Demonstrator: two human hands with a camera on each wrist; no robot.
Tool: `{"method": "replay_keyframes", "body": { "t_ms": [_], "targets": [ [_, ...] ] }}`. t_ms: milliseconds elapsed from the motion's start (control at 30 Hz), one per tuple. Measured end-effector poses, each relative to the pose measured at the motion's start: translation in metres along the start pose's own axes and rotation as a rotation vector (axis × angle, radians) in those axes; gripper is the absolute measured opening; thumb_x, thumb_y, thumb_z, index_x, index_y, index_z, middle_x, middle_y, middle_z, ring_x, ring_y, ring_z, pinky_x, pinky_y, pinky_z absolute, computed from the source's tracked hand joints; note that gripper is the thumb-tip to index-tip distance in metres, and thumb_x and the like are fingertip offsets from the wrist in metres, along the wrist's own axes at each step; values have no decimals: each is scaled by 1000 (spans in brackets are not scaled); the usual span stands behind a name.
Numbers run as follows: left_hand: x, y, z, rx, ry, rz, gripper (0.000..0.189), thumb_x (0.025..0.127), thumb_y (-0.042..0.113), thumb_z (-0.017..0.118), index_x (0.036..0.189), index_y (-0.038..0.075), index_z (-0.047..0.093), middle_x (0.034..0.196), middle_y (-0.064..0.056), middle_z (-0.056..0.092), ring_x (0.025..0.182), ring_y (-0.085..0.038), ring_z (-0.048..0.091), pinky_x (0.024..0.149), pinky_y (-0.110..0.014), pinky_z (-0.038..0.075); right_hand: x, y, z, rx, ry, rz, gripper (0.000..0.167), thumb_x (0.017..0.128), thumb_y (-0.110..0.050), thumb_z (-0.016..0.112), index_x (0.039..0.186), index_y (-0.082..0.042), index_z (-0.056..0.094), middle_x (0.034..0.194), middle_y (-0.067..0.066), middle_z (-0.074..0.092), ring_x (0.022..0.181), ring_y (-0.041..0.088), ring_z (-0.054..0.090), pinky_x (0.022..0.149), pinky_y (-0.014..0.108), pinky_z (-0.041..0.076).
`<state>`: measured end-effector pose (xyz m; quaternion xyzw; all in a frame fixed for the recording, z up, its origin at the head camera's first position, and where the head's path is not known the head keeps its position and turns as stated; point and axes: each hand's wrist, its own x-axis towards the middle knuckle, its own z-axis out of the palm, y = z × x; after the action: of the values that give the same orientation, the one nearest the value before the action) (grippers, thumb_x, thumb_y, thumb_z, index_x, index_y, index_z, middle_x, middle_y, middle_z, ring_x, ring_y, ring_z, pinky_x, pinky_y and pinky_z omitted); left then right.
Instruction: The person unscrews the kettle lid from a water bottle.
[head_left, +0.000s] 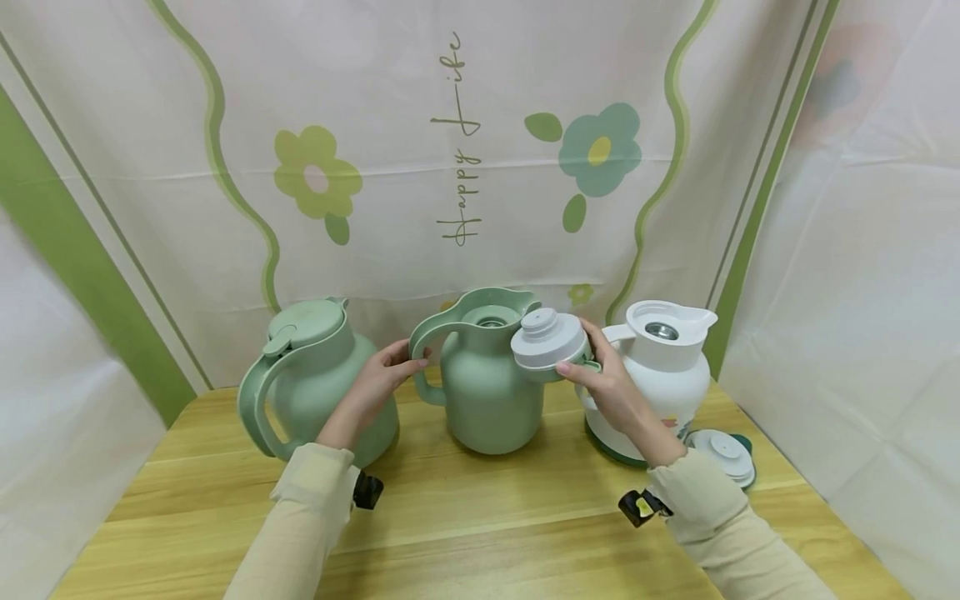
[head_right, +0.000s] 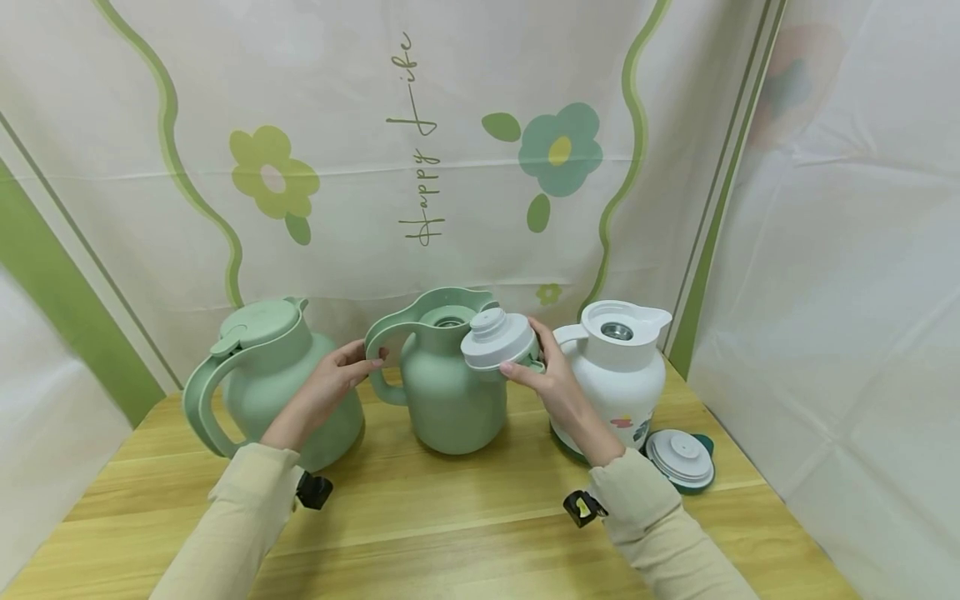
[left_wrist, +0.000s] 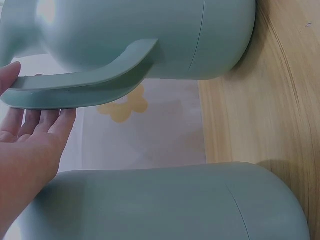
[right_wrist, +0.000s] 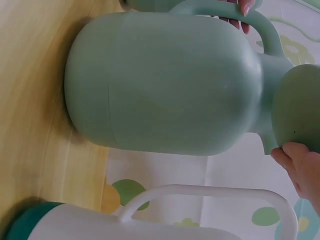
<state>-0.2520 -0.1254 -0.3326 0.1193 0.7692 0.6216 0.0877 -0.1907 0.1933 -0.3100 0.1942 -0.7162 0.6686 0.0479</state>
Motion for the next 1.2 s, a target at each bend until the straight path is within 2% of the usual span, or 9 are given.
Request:
{"method": "replay_keyframes", "body": {
  "t_ms": [133,300,500,633,700,867,967,1200],
  "targets": [
    [0,0,1,0,5,3,44,97,23,55,137,7,48,139,-15,50,135,-29,42,118,-49,24,-1,2,1,73,-11,17,70,91,-4,50,151,-1,13,141,16,31,114,6,43,91,12,43],
    [-1,1,1,5,9,1,44,97,23,55,137,7,48,140,-15,50,135,-29,42,118,-49,24,-3,4,1,-42,27,88,68,95,-14,50,152,-4,14,142,21,33,122,17,39,95,12,40],
    [-1,0,1,6,10,-5,43,97,23,55,136,7,48,140,-14,50,135,-29,42,118,-49,24,-4,8,-1,-103,27,136,73,92,-21,54,152,-4,16,146,22,32,133,30,31,112,45,28],
    [0,1,2,6,13,-5,42,97,22,54,136,7,49,139,-14,50,135,-28,42,118,-48,25,-4,13,-1,-105,1,141,77,90,-21,59,151,-1,16,148,24,32,135,32,30,114,52,24],
    [0,1,2,8,14,-4,41,97,22,54,135,7,49,139,-14,50,135,-28,42,118,-48,25,-5,15,-1,-101,-12,145,80,89,-21,62,151,0,16,148,24,32,135,32,30,112,45,29],
    [0,1,2,7,15,-8,41,97,22,54,135,7,49,139,-14,50,135,-28,42,118,-48,25,-7,17,0,-114,-28,125,85,84,-16,70,151,-2,18,151,23,29,139,36,26,115,47,23],
    [0,1,2,6,19,-10,40,97,21,53,135,7,49,137,-13,51,134,-28,43,118,-48,25,-10,17,0,-138,-46,116,88,83,-17,71,151,-2,17,155,22,23,143,39,19,117,59,11],
    [0,1,2,11,25,-20,39,97,21,54,134,7,50,135,-12,52,132,-28,44,118,-49,25,-13,21,0,-145,-67,76,86,83,-17,68,150,1,18,152,25,26,142,43,21,115,63,9]
  ]
}}
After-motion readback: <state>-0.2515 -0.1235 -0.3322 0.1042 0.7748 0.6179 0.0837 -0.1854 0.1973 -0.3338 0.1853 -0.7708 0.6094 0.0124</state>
